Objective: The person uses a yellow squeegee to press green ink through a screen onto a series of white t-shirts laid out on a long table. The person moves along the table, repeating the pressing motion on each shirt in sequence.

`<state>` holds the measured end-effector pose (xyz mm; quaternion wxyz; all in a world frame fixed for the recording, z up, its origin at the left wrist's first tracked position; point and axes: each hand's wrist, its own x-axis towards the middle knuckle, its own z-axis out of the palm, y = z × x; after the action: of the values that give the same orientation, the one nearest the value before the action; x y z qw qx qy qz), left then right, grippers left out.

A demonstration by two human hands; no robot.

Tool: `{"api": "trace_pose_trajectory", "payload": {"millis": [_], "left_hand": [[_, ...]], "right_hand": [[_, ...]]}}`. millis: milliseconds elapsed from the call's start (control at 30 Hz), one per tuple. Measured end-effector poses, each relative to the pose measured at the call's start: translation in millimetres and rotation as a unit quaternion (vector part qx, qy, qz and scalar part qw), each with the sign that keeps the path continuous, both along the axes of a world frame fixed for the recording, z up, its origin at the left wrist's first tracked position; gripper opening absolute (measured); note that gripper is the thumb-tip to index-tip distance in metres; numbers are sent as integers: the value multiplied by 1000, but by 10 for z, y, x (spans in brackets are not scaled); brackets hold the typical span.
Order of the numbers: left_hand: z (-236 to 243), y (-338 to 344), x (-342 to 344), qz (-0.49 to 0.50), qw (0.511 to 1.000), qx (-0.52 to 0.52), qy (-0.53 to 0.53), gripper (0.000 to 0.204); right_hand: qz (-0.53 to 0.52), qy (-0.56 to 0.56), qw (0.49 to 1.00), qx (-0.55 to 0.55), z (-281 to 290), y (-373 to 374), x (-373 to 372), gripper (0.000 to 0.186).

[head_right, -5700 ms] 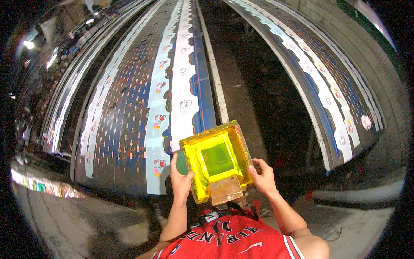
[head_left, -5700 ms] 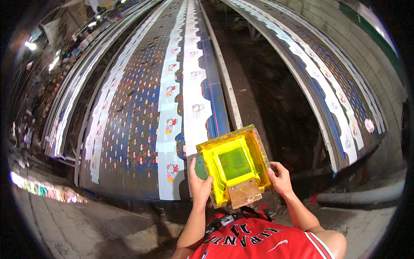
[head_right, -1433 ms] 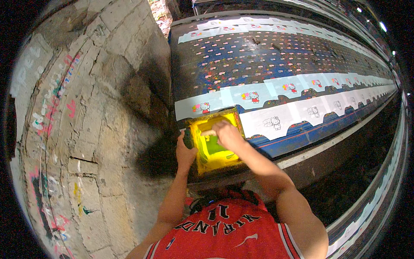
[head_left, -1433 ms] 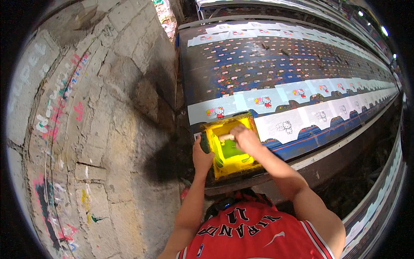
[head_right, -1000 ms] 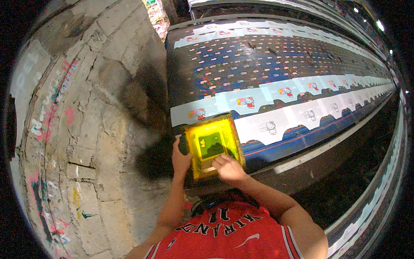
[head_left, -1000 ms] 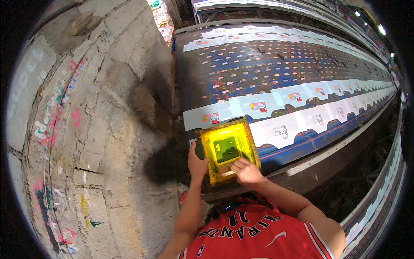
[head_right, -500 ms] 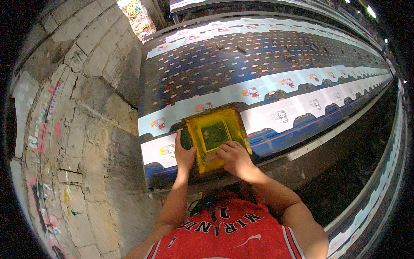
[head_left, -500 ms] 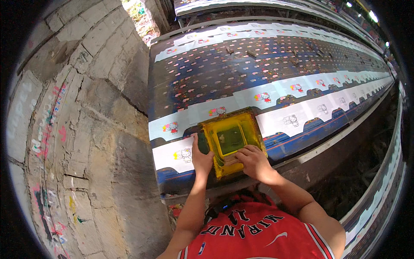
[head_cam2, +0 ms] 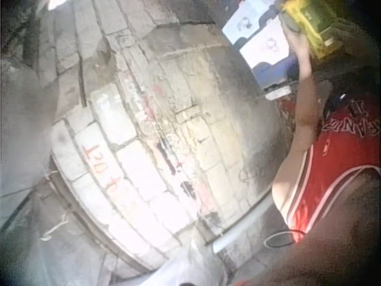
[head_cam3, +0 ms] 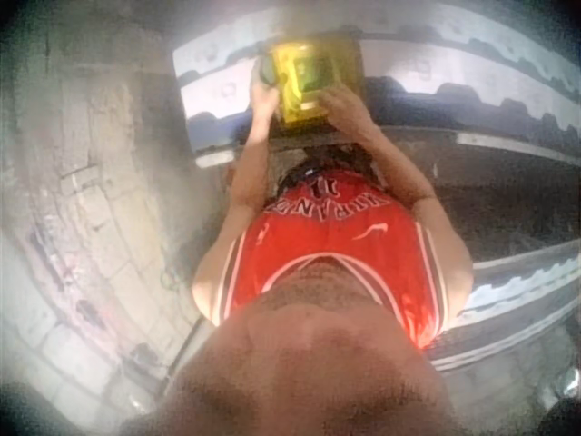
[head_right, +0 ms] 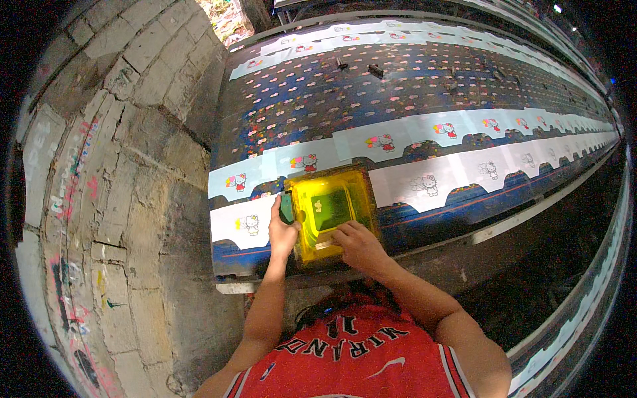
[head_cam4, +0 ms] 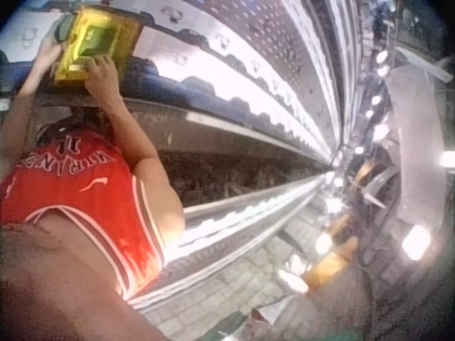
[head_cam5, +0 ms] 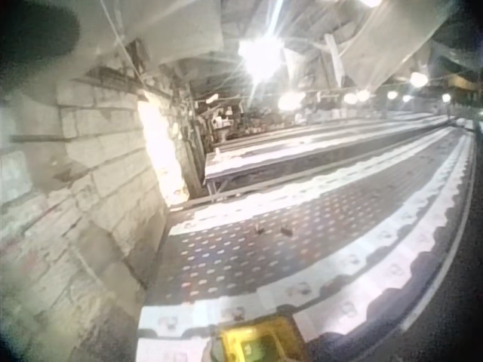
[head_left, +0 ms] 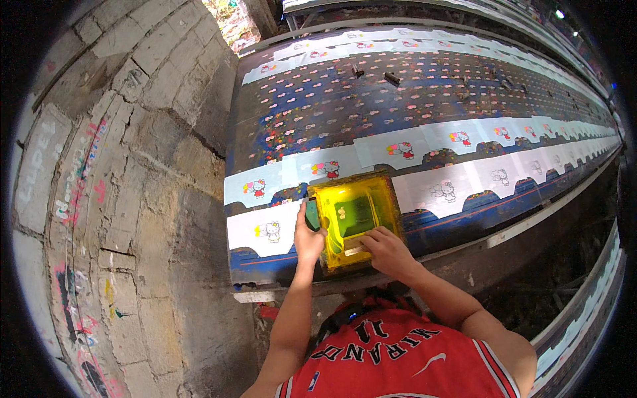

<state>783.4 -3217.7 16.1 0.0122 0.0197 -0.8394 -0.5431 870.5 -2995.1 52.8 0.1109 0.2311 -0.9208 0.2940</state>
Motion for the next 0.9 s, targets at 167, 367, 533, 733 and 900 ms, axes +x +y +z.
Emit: {"api": "trace_pose_trajectory", "payload": {"millis": [167, 367, 533, 733, 900], "left_hand": [[-69, 38, -8, 1, 999, -37, 23, 86], [-8, 22, -32, -21, 999, -27, -24, 87], [-64, -18, -34, -26, 1000, -6, 11, 86], [-7, 11, -10, -17, 999, -27, -11, 87], [41, 20, -13, -22, 999, -29, -25, 88]], "right_hand": [[-10, -19, 1000, 11, 53, 22, 37, 40], [-13, -25, 999, 17, 130, 70, 214, 46], [-18, -28, 999, 17, 169, 59, 267, 45], [-13, -11, 1000, -5, 126, 28, 246, 41], [2, -12, 1000, 23, 34, 39, 246, 45]]}}
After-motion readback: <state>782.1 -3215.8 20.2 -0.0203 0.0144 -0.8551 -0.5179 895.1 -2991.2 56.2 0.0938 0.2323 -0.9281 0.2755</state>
